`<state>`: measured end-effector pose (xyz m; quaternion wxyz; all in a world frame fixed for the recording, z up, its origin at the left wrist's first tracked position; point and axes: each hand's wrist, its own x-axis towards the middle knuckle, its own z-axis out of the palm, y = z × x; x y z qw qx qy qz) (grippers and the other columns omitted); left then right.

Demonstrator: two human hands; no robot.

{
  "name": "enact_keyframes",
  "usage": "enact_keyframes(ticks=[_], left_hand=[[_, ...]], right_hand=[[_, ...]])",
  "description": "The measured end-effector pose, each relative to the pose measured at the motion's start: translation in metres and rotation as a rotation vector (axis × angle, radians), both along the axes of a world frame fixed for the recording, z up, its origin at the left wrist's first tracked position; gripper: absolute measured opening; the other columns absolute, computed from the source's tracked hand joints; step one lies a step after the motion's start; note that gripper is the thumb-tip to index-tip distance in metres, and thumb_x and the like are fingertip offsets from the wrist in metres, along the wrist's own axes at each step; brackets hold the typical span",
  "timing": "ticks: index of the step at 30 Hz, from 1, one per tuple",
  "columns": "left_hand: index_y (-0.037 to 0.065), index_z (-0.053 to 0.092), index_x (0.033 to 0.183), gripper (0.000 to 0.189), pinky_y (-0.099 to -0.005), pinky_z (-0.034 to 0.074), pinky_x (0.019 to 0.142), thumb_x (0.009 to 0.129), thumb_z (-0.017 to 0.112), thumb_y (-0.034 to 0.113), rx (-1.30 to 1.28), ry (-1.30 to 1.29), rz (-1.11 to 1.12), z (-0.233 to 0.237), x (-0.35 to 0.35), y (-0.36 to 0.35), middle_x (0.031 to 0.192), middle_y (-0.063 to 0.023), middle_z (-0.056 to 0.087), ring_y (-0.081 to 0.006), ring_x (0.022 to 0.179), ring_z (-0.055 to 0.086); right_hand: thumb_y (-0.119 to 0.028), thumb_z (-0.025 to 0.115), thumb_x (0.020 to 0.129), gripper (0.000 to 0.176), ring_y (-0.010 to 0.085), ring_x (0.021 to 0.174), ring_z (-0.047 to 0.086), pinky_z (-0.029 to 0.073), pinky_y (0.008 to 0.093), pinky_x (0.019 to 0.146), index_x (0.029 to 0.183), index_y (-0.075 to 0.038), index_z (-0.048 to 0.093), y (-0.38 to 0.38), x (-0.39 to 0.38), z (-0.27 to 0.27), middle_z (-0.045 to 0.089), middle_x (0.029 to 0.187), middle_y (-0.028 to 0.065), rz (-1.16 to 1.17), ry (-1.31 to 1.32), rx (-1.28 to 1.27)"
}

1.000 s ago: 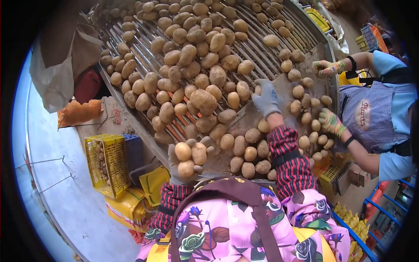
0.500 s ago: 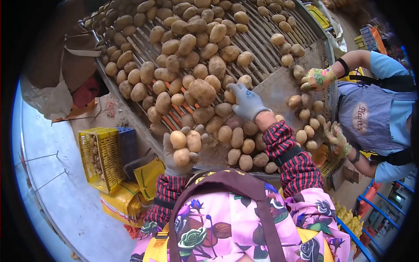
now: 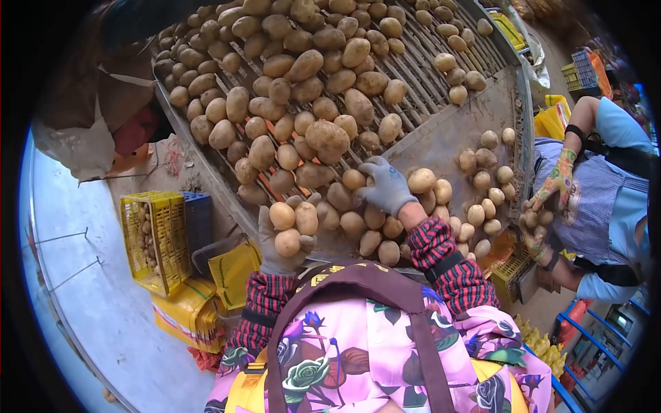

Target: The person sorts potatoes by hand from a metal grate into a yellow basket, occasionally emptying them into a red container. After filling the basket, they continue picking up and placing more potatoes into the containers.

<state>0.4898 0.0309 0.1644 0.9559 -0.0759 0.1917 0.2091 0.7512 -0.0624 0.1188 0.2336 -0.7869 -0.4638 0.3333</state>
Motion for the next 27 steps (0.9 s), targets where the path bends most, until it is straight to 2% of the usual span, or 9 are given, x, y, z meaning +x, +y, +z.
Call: enact_keyframes(ticks=[2, 4, 11, 15, 22, 23, 24, 26, 27], left_hand=[[0.01, 0.06, 0.13, 0.06, -0.037, 0.061, 0.074, 0.095, 0.056, 0.058, 0.026, -0.001, 0.005, 0.0, -0.005, 0.003, 0.154, -0.0182, 0.04, -0.0384, 0.139, 0.042], [0.009, 0.06, 0.131, 0.06, -0.0375, 0.061, 0.074, 0.096, 0.056, 0.058, 0.034, 0.015, 0.021, -0.001, -0.01, 0.001, 0.153, -0.0182, 0.041, -0.0386, 0.139, 0.042], [0.009, 0.06, 0.133, 0.061, -0.0396, 0.061, 0.076, 0.096, 0.056, 0.057, 0.002, -0.043, 0.045, 0.005, -0.008, 0.004, 0.155, -0.0193, 0.039, -0.0394, 0.142, 0.038], [0.009, 0.06, 0.132, 0.061, -0.0389, 0.061, 0.075, 0.096, 0.056, 0.058, 0.014, -0.049, 0.032, 0.001, -0.004, -0.002, 0.156, -0.0196, 0.038, -0.0399, 0.142, 0.037], [0.01, 0.06, 0.132, 0.062, -0.037, 0.06, 0.073, 0.094, 0.057, 0.059, 0.007, -0.042, -0.107, 0.007, -0.008, -0.015, 0.155, -0.0169, 0.039, -0.0391, 0.139, 0.042], [0.01, 0.059, 0.133, 0.062, -0.037, 0.06, 0.073, 0.094, 0.057, 0.06, 0.019, 0.008, -0.132, 0.009, -0.009, -0.016, 0.155, -0.0164, 0.04, -0.0392, 0.138, 0.042], [0.01, 0.059, 0.133, 0.063, -0.0369, 0.059, 0.072, 0.094, 0.056, 0.06, 0.032, 0.057, -0.158, 0.013, -0.011, -0.019, 0.154, -0.0159, 0.04, -0.0393, 0.137, 0.043], [0.011, 0.057, 0.135, 0.065, -0.0373, 0.059, 0.072, 0.094, 0.055, 0.061, 0.05, 0.123, -0.227, 0.009, -0.002, -0.02, 0.152, -0.0159, 0.042, -0.0391, 0.135, 0.046], [0.01, 0.055, 0.137, 0.068, -0.0362, 0.058, 0.074, 0.095, 0.052, 0.063, 0.061, 0.154, -0.291, 0.011, 0.0, -0.025, 0.15, -0.0171, 0.045, -0.0365, 0.13, 0.051]], right_hand=[[-0.025, 0.079, 0.072, 0.048, 0.0346, 0.117, 0.06, 0.051, 0.0422, 0.097, 0.117, -0.01, 0.068, -0.008, 0.0, 0.005, 0.057, 0.131, 0.0132, -0.01, -0.013, 0.044], [-0.023, 0.078, 0.072, 0.046, 0.0365, 0.12, 0.058, 0.051, 0.0416, 0.1, 0.116, -0.01, 0.069, -0.016, 0.003, 0.003, 0.053, 0.139, 0.0157, -0.118, -0.21, 0.365], [-0.025, 0.076, 0.074, 0.05, 0.0404, 0.128, 0.054, 0.048, 0.043, 0.106, 0.122, -0.021, 0.068, 0.053, 0.036, 0.004, 0.034, 0.155, 0.0255, 0.037, -0.179, -0.135], [-0.033, 0.078, 0.072, 0.059, 0.0424, 0.134, 0.049, 0.044, 0.0435, 0.11, 0.128, -0.019, 0.065, 0.051, 0.03, 0.002, 0.025, 0.159, 0.0288, 0.082, -0.182, -0.184], [-0.044, 0.083, 0.069, 0.07, 0.0424, 0.132, 0.051, 0.043, 0.0438, 0.111, 0.132, -0.021, 0.063, 0.045, 0.014, 0.014, 0.028, 0.157, 0.0276, -0.021, -0.148, -0.166], [-0.037, 0.084, 0.074, 0.067, 0.0338, 0.125, 0.058, 0.046, 0.0389, 0.107, 0.132, -0.012, 0.063, 0.035, 0.01, 0.012, 0.047, 0.146, 0.0221, -0.063, -0.133, -0.056], [-0.037, 0.084, 0.074, 0.067, 0.0338, 0.125, 0.058, 0.046, 0.0389, 0.107, 0.132, -0.012, 0.063, 0.017, 0.007, 0.011, 0.047, 0.146, 0.0221, -0.093, -0.129, -0.053], [-0.024, 0.083, 0.08, 0.06, 0.0184, 0.118, 0.059, 0.049, 0.0322, 0.1, 0.132, -0.002, 0.062, -0.024, 0.009, 0.007, 0.062, 0.13, 0.0113, -0.287, 0.77, 0.283], [-0.02, 0.082, 0.082, 0.058, 0.0144, 0.114, 0.058, 0.048, 0.0294, 0.098, 0.133, 0.0, 0.06, -0.056, 0.003, 0.011, 0.063, 0.125, 0.0069, -0.359, 0.863, 0.33]])
